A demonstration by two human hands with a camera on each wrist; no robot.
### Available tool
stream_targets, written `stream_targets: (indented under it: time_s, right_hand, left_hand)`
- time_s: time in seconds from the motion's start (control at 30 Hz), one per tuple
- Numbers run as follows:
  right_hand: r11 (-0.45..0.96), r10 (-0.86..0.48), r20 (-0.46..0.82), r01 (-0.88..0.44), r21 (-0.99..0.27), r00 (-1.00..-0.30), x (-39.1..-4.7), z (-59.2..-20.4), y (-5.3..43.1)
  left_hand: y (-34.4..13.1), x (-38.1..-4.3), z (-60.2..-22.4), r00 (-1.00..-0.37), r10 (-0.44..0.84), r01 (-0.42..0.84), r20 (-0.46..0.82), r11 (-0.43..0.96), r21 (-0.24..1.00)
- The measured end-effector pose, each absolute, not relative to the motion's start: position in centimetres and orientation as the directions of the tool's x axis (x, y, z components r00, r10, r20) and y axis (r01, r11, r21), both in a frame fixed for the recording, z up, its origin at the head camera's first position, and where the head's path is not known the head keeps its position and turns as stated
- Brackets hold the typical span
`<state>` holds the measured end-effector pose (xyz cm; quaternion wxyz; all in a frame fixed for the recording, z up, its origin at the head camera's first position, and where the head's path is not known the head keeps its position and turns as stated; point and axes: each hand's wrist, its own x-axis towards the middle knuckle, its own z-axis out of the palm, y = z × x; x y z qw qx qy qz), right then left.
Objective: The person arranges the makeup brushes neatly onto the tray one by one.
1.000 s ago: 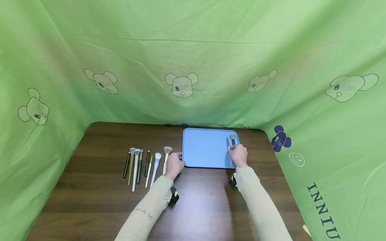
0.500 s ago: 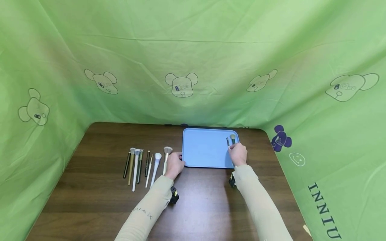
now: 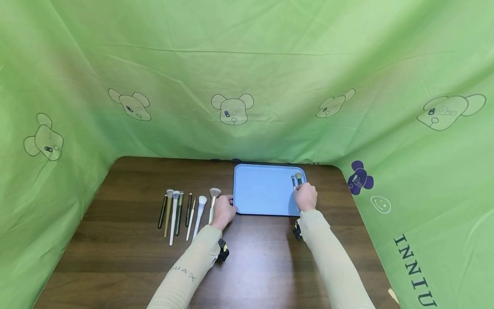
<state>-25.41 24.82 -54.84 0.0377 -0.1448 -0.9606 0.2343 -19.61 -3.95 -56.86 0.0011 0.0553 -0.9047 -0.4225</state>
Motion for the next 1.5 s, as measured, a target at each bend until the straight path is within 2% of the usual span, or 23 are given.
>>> stream_targets:
  time_s: [0.37,0.77,1.03,1.27,1.5]
  right_hand:
    - [0.857,0.313,0.011,0.277,-0.434,-0.95,-25.4,-55.0,25.1]
    - [0.838,0.293,-0.004,0.259,-0.48,-0.956,-24.6,-54.7,25.6]
    - [0.847,0.266,0.075,0.196,-0.494,-0.961,-23.4,-54.2,26.1]
    - [0.824,0.295,0.144,0.175,-0.539,-0.944,-22.6,-54.7,27.1]
    - [0.804,0.321,0.134,0.195,-0.561,-0.937,-21.2,-54.9,28.5]
  left_hand:
    - [-3.9,-19.6,-56.9,-0.993,-0.099,-0.109,-0.06,0.635,0.765]
    - [-4.0,-19.6,-57.0,-0.994,-0.098,-0.102,-0.051,0.64,0.762]
    - [-4.0,-19.6,-56.9,-0.995,-0.097,-0.091,-0.037,0.636,0.766]
    - [-4.1,-19.7,-57.1,-0.995,-0.094,-0.087,-0.034,0.637,0.766]
    - [-4.1,-19.5,-57.1,-0.995,-0.094,-0.085,-0.034,0.62,0.78]
